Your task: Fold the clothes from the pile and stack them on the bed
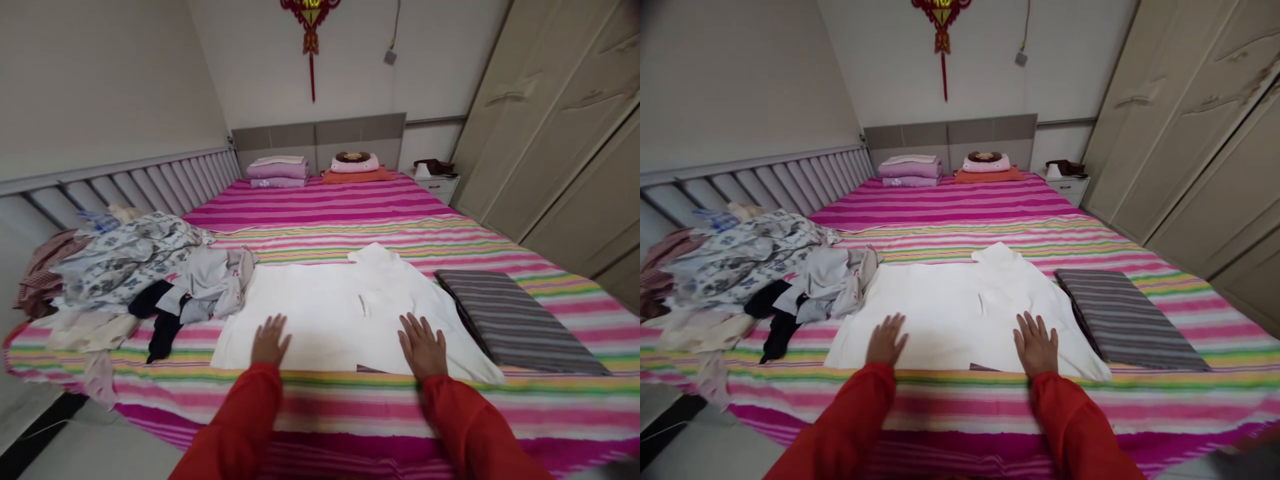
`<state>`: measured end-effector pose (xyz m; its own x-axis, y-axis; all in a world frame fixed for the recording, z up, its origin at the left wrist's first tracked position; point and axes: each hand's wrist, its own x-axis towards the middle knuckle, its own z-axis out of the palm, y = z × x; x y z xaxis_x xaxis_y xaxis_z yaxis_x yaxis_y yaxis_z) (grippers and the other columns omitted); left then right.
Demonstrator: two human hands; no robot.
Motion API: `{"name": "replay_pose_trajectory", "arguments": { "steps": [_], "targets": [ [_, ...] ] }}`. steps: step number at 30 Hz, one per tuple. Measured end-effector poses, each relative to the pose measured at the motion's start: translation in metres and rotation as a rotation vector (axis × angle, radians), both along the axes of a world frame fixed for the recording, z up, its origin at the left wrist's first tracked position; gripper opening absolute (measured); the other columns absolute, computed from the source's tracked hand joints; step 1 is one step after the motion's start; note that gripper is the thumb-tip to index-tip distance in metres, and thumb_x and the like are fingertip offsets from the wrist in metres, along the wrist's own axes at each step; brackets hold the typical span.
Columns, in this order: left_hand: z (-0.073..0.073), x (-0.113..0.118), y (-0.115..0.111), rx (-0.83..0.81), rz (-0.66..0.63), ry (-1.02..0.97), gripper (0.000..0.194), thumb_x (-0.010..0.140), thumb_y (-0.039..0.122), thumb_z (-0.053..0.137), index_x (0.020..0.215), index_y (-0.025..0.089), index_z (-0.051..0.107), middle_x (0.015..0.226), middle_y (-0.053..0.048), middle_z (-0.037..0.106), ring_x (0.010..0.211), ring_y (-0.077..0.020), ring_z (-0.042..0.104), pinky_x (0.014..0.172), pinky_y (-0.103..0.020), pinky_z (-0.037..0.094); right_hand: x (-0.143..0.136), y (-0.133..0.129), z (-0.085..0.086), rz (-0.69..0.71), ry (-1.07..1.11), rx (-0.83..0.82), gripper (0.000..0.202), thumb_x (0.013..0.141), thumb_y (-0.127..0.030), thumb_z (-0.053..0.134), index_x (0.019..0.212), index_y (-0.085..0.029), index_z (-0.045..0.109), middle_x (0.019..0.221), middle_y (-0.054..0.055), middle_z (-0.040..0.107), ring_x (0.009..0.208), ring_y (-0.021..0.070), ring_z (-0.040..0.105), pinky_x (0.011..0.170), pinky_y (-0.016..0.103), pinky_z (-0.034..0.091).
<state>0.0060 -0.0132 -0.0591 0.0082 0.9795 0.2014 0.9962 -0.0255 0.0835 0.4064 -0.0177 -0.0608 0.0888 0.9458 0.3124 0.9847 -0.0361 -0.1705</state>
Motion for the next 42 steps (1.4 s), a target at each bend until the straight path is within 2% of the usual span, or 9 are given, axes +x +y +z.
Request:
{"name": "replay_pose_trajectory", "arguments": {
  "steps": [2,5,10,13,19,26,32,37,42],
  "targets": [
    [0.007,-0.033,0.007,-0.002,0.196,0.000,0.048,0.092,0.031,0.036,0.139,0.024,0.045,0.147,-0.005,0.040,0.138,-0.0244,0.033,0.110,-0.046,0.028,0.001,-0.001,-0.003,-0.004,-0.016,0.008,0.049,0.093,-0.036,0.027,0.137,-0.028,0.048,0.144,0.004,0.046,0.137,0.0284,0.032,0.107,0.057,0.023],
    [0.014,-0.035,0.022,-0.051,0.348,-0.020,0.049,0.093,0.032,0.032,0.139,0.020,0.045,0.149,-0.008,0.038,0.138,-0.0258,0.032,0.109,-0.048,0.029,-0.001,0.000,-0.005,-0.013,-0.013,-0.013,0.050,0.093,-0.037,0.027,0.138,-0.028,0.046,0.145,0.004,0.045,0.137,0.0281,0.032,0.107,0.057,0.023],
    [0.013,0.024,0.046,-0.031,0.302,-0.053,0.055,0.093,0.039,0.032,0.141,0.015,0.040,0.151,-0.009,0.034,0.140,-0.0259,0.027,0.112,-0.048,0.024,0.008,0.013,-0.002,0.026,0.021,-0.152,0.050,0.092,-0.041,0.029,0.140,-0.032,0.041,0.148,0.002,0.039,0.139,0.0277,0.029,0.107,0.060,0.023],
    [0.007,0.039,0.052,0.030,0.305,-0.093,0.057,0.092,0.041,0.030,0.141,0.013,0.040,0.150,-0.010,0.035,0.140,-0.0266,0.028,0.112,-0.049,0.023,0.015,0.033,0.005,0.048,0.029,-0.216,0.051,0.093,-0.043,0.028,0.140,-0.030,0.042,0.149,0.003,0.038,0.140,0.0275,0.027,0.107,0.059,0.025],
    [-0.005,0.029,0.054,0.072,0.281,-0.091,0.051,0.091,0.036,0.032,0.133,0.016,0.052,0.144,-0.008,0.045,0.136,-0.0242,0.035,0.110,-0.045,0.028,0.013,0.099,0.015,0.073,0.030,-0.178,0.050,0.093,-0.039,0.029,0.141,-0.029,0.041,0.150,0.005,0.036,0.139,0.0252,0.029,0.108,0.055,0.026],
    [-0.011,0.029,0.054,0.113,0.268,-0.061,0.048,0.090,0.035,0.033,0.130,0.018,0.055,0.141,-0.008,0.049,0.133,-0.0241,0.040,0.108,-0.044,0.031,-0.001,0.190,0.028,0.012,0.063,-0.134,0.050,0.092,-0.027,0.034,0.140,-0.024,0.043,0.147,0.012,0.040,0.135,0.0297,0.035,0.105,0.055,0.029],
    [-0.013,0.028,0.053,0.106,0.276,-0.044,0.049,0.090,0.034,0.032,0.129,0.018,0.055,0.141,-0.007,0.050,0.133,-0.0237,0.040,0.107,-0.044,0.031,-0.018,0.254,0.048,0.236,0.011,-0.105,0.064,0.081,-0.011,0.040,0.144,-0.024,0.037,0.153,0.003,0.031,0.142,0.0251,0.021,0.113,0.050,0.015],
    [-0.015,0.028,0.052,0.098,0.279,-0.025,0.049,0.090,0.035,0.031,0.129,0.018,0.056,0.141,-0.007,0.049,0.132,-0.0234,0.041,0.107,-0.044,0.031,-0.036,0.287,0.057,0.427,-0.019,-0.178,0.071,0.073,-0.009,0.049,0.142,-0.022,0.040,0.147,0.006,0.042,0.138,0.0271,0.031,0.111,0.047,0.021],
    [-0.017,0.028,0.051,0.109,0.282,-0.027,0.050,0.089,0.035,0.032,0.128,0.017,0.057,0.139,-0.007,0.051,0.131,-0.0234,0.042,0.106,-0.043,0.032,-0.043,0.295,0.068,0.403,-0.053,-0.236,0.062,0.073,-0.015,0.060,0.134,-0.016,0.049,0.124,0.015,0.060,0.120,0.0316,0.050,0.101,0.046,0.031]
  ]
}}
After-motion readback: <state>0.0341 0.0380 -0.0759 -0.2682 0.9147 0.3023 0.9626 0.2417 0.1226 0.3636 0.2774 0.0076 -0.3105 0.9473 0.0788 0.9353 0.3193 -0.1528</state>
